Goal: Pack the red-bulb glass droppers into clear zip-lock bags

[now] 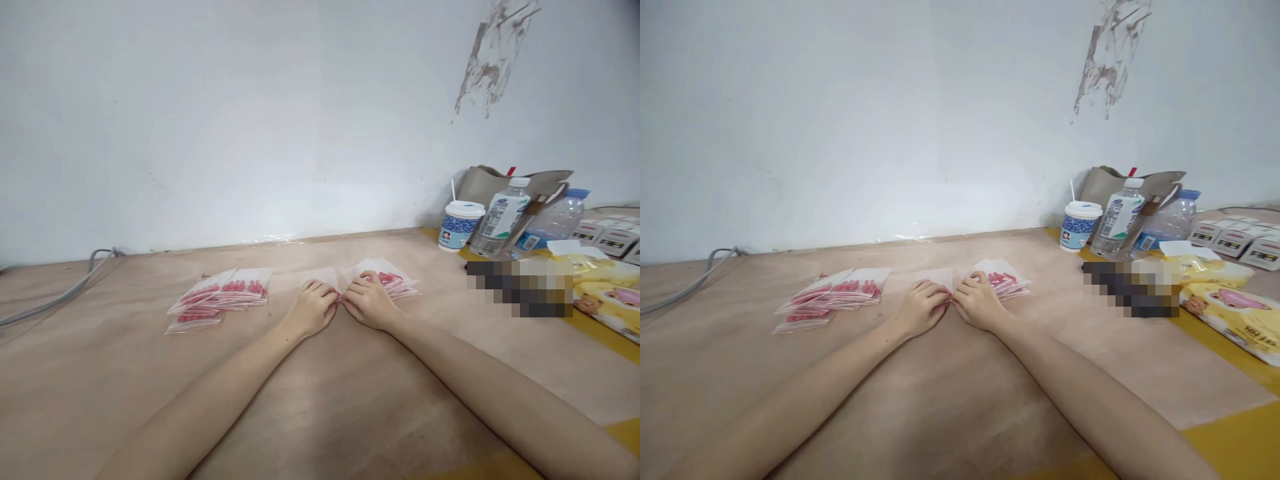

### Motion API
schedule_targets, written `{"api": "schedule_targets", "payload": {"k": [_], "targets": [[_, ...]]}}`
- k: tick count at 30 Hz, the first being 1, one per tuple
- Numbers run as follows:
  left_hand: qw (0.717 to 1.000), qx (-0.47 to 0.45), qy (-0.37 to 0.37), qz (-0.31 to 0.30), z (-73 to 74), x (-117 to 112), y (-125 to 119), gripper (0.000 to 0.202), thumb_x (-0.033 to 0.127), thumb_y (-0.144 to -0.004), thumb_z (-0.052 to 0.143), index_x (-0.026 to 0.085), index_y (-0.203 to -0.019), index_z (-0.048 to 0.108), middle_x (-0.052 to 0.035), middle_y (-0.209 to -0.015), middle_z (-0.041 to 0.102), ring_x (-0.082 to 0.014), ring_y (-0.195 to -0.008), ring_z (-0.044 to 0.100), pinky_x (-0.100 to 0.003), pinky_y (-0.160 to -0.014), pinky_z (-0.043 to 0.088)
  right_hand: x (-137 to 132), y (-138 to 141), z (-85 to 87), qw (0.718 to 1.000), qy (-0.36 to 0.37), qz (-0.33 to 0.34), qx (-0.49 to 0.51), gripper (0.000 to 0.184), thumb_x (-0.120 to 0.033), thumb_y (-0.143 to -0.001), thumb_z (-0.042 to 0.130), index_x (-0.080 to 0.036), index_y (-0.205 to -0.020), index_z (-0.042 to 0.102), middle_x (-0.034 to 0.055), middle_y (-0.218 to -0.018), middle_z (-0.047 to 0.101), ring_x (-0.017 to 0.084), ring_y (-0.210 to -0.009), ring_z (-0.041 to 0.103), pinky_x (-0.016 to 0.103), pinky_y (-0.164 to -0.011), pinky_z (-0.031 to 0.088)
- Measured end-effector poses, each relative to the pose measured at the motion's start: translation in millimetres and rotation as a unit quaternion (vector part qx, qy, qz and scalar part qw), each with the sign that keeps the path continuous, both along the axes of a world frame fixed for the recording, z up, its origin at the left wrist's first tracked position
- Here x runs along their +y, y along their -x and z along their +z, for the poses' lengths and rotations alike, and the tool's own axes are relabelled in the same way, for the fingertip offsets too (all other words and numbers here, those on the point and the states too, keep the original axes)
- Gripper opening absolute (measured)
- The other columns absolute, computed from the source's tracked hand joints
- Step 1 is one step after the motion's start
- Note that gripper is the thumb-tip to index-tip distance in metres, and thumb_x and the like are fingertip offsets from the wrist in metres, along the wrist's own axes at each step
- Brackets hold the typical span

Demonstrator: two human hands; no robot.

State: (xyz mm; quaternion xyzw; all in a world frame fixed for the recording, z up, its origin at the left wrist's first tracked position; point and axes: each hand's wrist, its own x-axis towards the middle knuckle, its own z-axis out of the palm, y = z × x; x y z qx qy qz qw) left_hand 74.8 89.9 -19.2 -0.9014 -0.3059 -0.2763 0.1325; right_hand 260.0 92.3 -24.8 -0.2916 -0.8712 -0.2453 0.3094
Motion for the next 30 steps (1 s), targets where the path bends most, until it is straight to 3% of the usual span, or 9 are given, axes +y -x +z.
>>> {"api": "schedule_targets", "payload": {"k": [7, 18, 30], "targets": [[0.998, -0.002, -0.056, -0.022, -5.1, 8, -5, 0.015, 0.013, -0.081, 0.047, 0.014, -0.079, 0.062, -0.0068, -0.082, 0.064, -0.0198, -0.078, 0.056, -0.034, -0.076, 0.043, 0, 0, -2.6, 1.000, 0.010, -0.021, 0.007, 0.014, -0.021, -0.083, 0.047, -0.016, -0.083, 0.060, 0.0040, -0.075, 0.062, 0.016, -0.077, 0.049, 0.036, -0.080, 0.026], [0.996, 0.003, -0.077, -0.044, -6.6, 9, -5, 0.016, 0.012, -0.082, 0.045, 0.014, -0.076, 0.059, -0.0055, -0.077, 0.063, -0.0181, -0.074, 0.058, -0.031, -0.073, 0.043, 0, -1, -1.3, 1.000, 0.003, -0.010, -0.006, 0.019, -0.018, -0.083, 0.044, -0.018, -0.072, 0.060, 0.0019, -0.073, 0.063, 0.014, -0.074, 0.046, 0.038, -0.085, 0.022], [0.993, 0.017, -0.111, -0.029, 7.4, -4, 18, 0.019, 0.013, -0.085, 0.042, 0.015, -0.072, 0.057, -0.0042, -0.073, 0.063, -0.0166, -0.070, 0.056, -0.032, -0.075, 0.043, -5, -2, 1.7, 1.000, 0.011, -0.019, 0.021, 0.020, -0.018, -0.084, 0.042, -0.020, -0.075, 0.060, 0.0017, -0.081, 0.066, 0.013, -0.075, 0.048, 0.041, -0.088, 0.018]]}}
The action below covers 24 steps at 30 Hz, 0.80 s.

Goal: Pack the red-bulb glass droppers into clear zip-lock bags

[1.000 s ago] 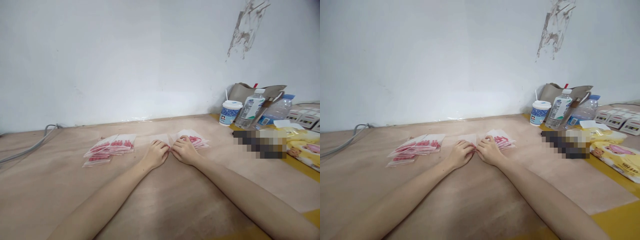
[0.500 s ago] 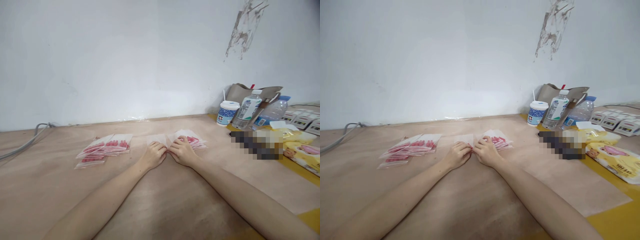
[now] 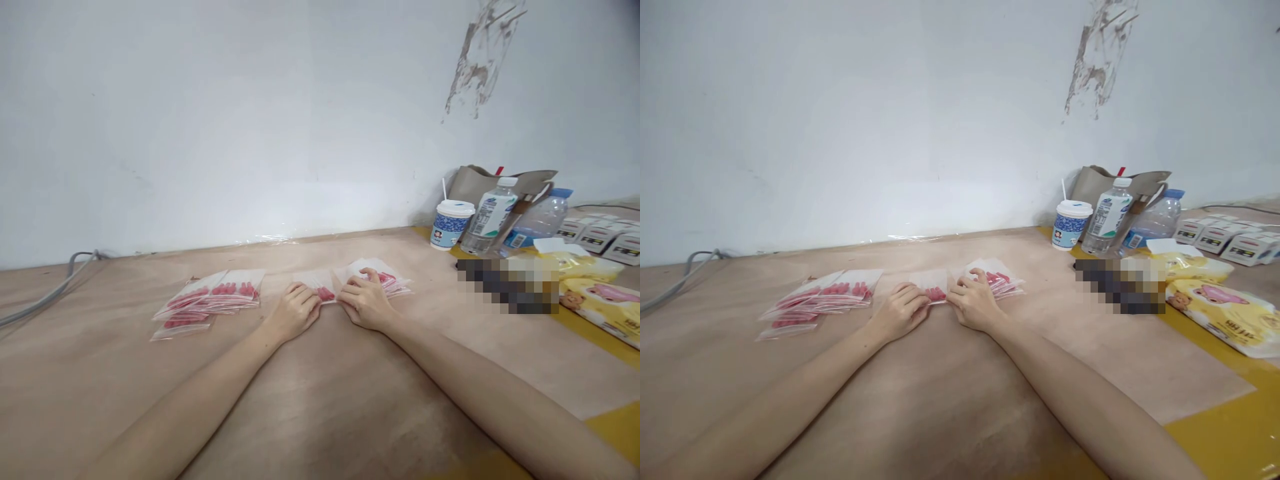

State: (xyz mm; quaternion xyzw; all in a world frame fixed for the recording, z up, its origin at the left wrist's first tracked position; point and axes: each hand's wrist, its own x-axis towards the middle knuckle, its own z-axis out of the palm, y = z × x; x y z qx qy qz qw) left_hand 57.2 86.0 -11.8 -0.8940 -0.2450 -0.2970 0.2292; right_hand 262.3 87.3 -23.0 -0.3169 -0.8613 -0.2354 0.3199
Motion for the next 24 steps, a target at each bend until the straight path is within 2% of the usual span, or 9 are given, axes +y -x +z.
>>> {"api": "schedule_targets", "payload": {"k": [10, 16, 21, 24], "targets": [[0.997, 0.037, -0.011, 0.062, 5.0, -16, 40, 0.021, 0.017, -0.087, 0.041, 0.015, -0.074, 0.057, -0.0059, -0.072, 0.061, -0.0184, -0.071, 0.056, -0.032, -0.072, 0.044, 1, 1, -0.5, 1.000, -0.004, 0.007, 0.008, 0.020, -0.017, -0.082, 0.045, -0.020, -0.069, 0.060, -0.0018, -0.066, 0.064, 0.013, -0.073, 0.048, 0.041, -0.090, 0.017], [0.992, 0.042, 0.010, 0.120, 1.2, -14, 41, 0.022, 0.017, -0.088, 0.042, 0.013, -0.071, 0.055, -0.0081, -0.069, 0.058, -0.0212, -0.067, 0.054, -0.034, -0.066, 0.043, 1, 2, -1.1, 1.000, -0.006, 0.009, 0.006, 0.018, -0.015, -0.081, 0.045, -0.020, -0.071, 0.060, -0.0013, -0.070, 0.064, 0.013, -0.073, 0.048, 0.040, -0.091, 0.016], [0.991, 0.038, 0.033, 0.123, -0.8, -12, 42, 0.023, 0.020, -0.088, 0.043, 0.015, -0.069, 0.054, -0.0057, -0.067, 0.058, -0.0197, -0.066, 0.054, -0.033, -0.068, 0.043, 2, 0, -0.7, 1.000, 0.001, 0.002, -0.006, 0.017, -0.018, -0.082, 0.046, -0.020, -0.074, 0.060, 0.0004, -0.072, 0.064, 0.014, -0.075, 0.048, 0.039, -0.090, 0.017], [0.991, 0.022, 0.050, 0.119, -2.5, -14, 42, 0.024, 0.024, -0.089, 0.043, 0.016, -0.072, 0.056, -0.0055, -0.071, 0.060, -0.0193, -0.070, 0.055, -0.032, -0.069, 0.043, -1, 3, 0.9, 1.000, 0.019, -0.013, -0.017, 0.016, -0.027, -0.082, 0.048, -0.021, -0.091, 0.060, 0.0039, -0.088, 0.063, 0.016, -0.081, 0.050, 0.036, -0.081, 0.024]]}}
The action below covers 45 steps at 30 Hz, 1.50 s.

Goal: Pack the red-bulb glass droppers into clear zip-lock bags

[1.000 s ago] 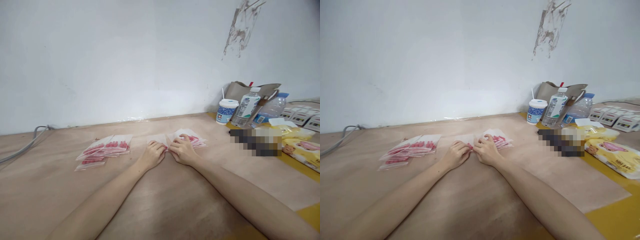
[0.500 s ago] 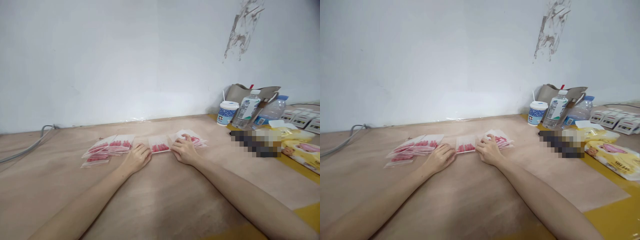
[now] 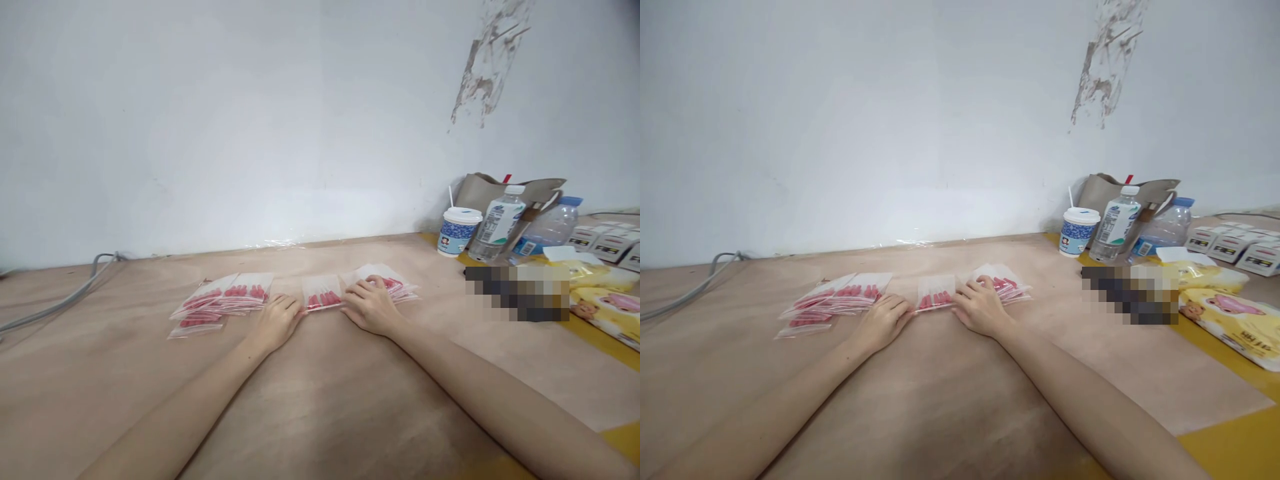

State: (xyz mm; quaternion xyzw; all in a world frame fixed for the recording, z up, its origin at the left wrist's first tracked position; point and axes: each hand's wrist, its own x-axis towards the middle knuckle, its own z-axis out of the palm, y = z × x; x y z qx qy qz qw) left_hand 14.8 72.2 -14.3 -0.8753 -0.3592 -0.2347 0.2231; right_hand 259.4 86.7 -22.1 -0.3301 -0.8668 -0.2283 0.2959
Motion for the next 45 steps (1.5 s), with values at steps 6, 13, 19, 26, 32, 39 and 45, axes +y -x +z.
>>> {"api": "schedule_targets", "payload": {"k": [6, 13, 19, 26, 32, 39, 45], "targets": [[0.999, -0.014, 0.035, -0.004, 13.1, -6, 2, 0.034, 0.042, -0.084, 0.049, 0.017, -0.106, 0.056, -0.0088, -0.100, 0.061, -0.0233, -0.095, 0.053, -0.038, -0.086, 0.038, 7, 14, 0.1, 0.998, 0.009, -0.031, -0.059, 0.025, -0.009, -0.082, 0.041, -0.019, -0.095, 0.060, 0.0055, -0.097, 0.063, 0.015, -0.073, 0.053, 0.031, -0.070, 0.028], [0.945, 0.044, 0.237, 0.222, 57.8, 9, 74, 0.076, 0.066, -0.067, 0.053, 0.023, -0.128, 0.043, -0.0165, -0.131, 0.042, -0.0384, -0.119, 0.035, -0.060, -0.093, 0.019, 16, -14, 11.2, 0.995, 0.020, -0.094, 0.023, 0.024, -0.008, -0.078, 0.043, -0.016, -0.093, 0.058, 0.0086, -0.106, 0.061, 0.019, -0.091, 0.054, 0.035, -0.086, 0.028], [0.924, 0.056, 0.298, 0.235, 61.3, 18, 113, 0.058, 0.051, -0.070, 0.057, 0.029, -0.123, 0.050, -0.0103, -0.126, 0.049, -0.0321, -0.109, 0.050, -0.042, -0.085, 0.039, -2, -45, 8.2, 0.966, 0.206, -0.156, 0.020, 0.037, -0.048, -0.075, 0.050, -0.019, -0.097, 0.053, 0.0105, -0.103, 0.059, 0.026, -0.096, 0.051, 0.040, -0.075, 0.036], [0.949, 0.005, 0.243, 0.201, 59.8, 22, 107, 0.030, 0.038, -0.083, 0.043, 0.033, -0.102, 0.065, -0.0034, -0.116, 0.058, -0.0284, -0.101, 0.056, -0.040, -0.084, 0.040, -13, -56, -8.0, 0.973, 0.104, -0.201, 0.039, 0.050, -0.056, -0.076, 0.043, -0.018, -0.108, 0.050, 0.0139, -0.115, 0.054, 0.034, -0.112, 0.041, 0.060, -0.088, 0.021], [0.976, -0.099, 0.157, 0.113, 38.0, 16, 48, 0.034, 0.027, -0.091, 0.033, 0.020, -0.113, 0.059, -0.0084, -0.118, 0.056, -0.0221, -0.105, 0.054, -0.034, -0.089, 0.041, -21, -31, -0.3, 0.988, 0.033, -0.128, 0.080, 0.027, -0.037, -0.078, 0.050, -0.019, -0.097, 0.056, 0.0084, -0.102, 0.061, 0.024, -0.097, 0.051, 0.048, -0.094, 0.018], [0.980, -0.110, 0.157, -0.052, -3.9, 4, -27, 0.028, 0.022, -0.090, 0.043, 0.021, -0.114, 0.056, -0.0057, -0.115, 0.058, -0.0180, -0.104, 0.055, -0.032, -0.090, 0.044, -16, 12, 2.3, 0.996, 0.058, -0.048, 0.045, 0.021, -0.028, -0.076, 0.053, -0.020, -0.095, 0.057, 0.0051, -0.089, 0.065, 0.020, -0.084, 0.054, 0.041, -0.087, 0.023], [0.974, -0.104, 0.174, -0.104, -2.9, -4, -21, 0.035, 0.024, -0.084, 0.053, 0.021, -0.119, 0.051, -0.0069, -0.119, 0.055, -0.0189, -0.108, 0.053, -0.032, -0.089, 0.046, -8, 6, -4.1, 0.999, 0.029, -0.004, 0.036, 0.011, -0.019, -0.079, 0.049, -0.020, -0.084, 0.059, 0.0016, -0.075, 0.064, 0.016, -0.077, 0.055, 0.037, -0.086, 0.024]]}}
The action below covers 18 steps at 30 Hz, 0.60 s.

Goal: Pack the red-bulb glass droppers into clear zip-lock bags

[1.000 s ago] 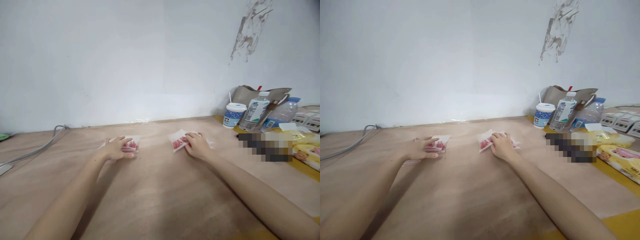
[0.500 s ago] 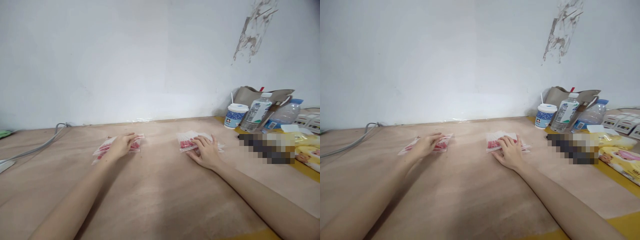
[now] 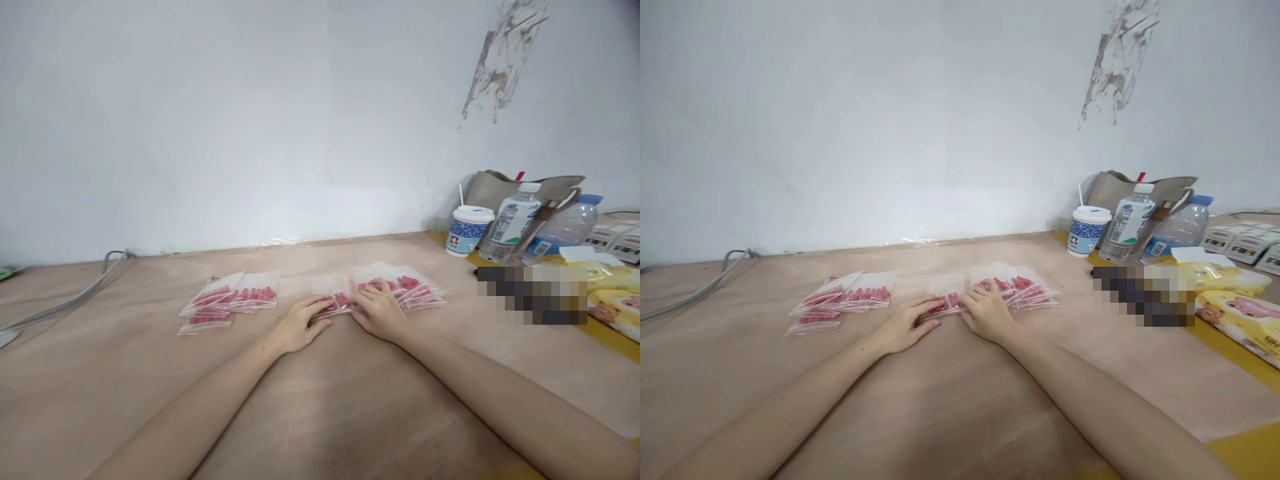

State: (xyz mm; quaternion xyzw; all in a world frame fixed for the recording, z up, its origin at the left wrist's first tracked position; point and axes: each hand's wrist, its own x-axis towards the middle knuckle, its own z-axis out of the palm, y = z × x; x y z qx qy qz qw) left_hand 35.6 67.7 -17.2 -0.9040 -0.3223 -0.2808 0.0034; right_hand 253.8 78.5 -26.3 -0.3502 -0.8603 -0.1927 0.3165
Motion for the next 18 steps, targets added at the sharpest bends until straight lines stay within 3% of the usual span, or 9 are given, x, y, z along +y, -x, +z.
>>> {"api": "schedule_targets", "payload": {"k": [10, 13, 18], "targets": [[0.998, -0.009, -0.033, 0.058, -6.7, -4, 0, 0.030, 0.026, -0.084, 0.052, 0.018, -0.113, 0.055, -0.0099, -0.110, 0.059, -0.0225, -0.099, 0.056, -0.037, -0.085, 0.046, 0, -6, -0.5, 1.000, 0.014, 0.023, 0.002, 0.015, -0.019, -0.082, 0.049, -0.021, -0.074, 0.062, 0.0002, -0.072, 0.065, 0.015, -0.079, 0.053, 0.037, -0.087, 0.024], [0.997, 0.003, -0.059, 0.041, -3.3, -2, -2, 0.031, 0.027, -0.082, 0.055, 0.019, -0.112, 0.054, -0.0092, -0.108, 0.058, -0.0222, -0.099, 0.054, -0.037, -0.086, 0.044, 1, -5, 0.7, 1.000, 0.011, 0.027, -0.004, 0.017, -0.018, -0.082, 0.048, -0.020, -0.074, 0.062, 0.0002, -0.071, 0.065, 0.014, -0.077, 0.052, 0.038, -0.088, 0.023], [0.993, 0.040, -0.111, -0.004, -2.4, 9, -19, 0.017, 0.018, -0.083, 0.051, 0.019, -0.098, 0.059, -0.0050, -0.102, 0.060, -0.0188, -0.096, 0.054, -0.033, -0.085, 0.041, 2, -6, -0.9, 1.000, 0.010, 0.025, -0.007, 0.017, -0.017, -0.082, 0.046, -0.020, -0.075, 0.061, 0.0004, -0.070, 0.064, 0.015, -0.080, 0.051, 0.040, -0.090, 0.021]]}}
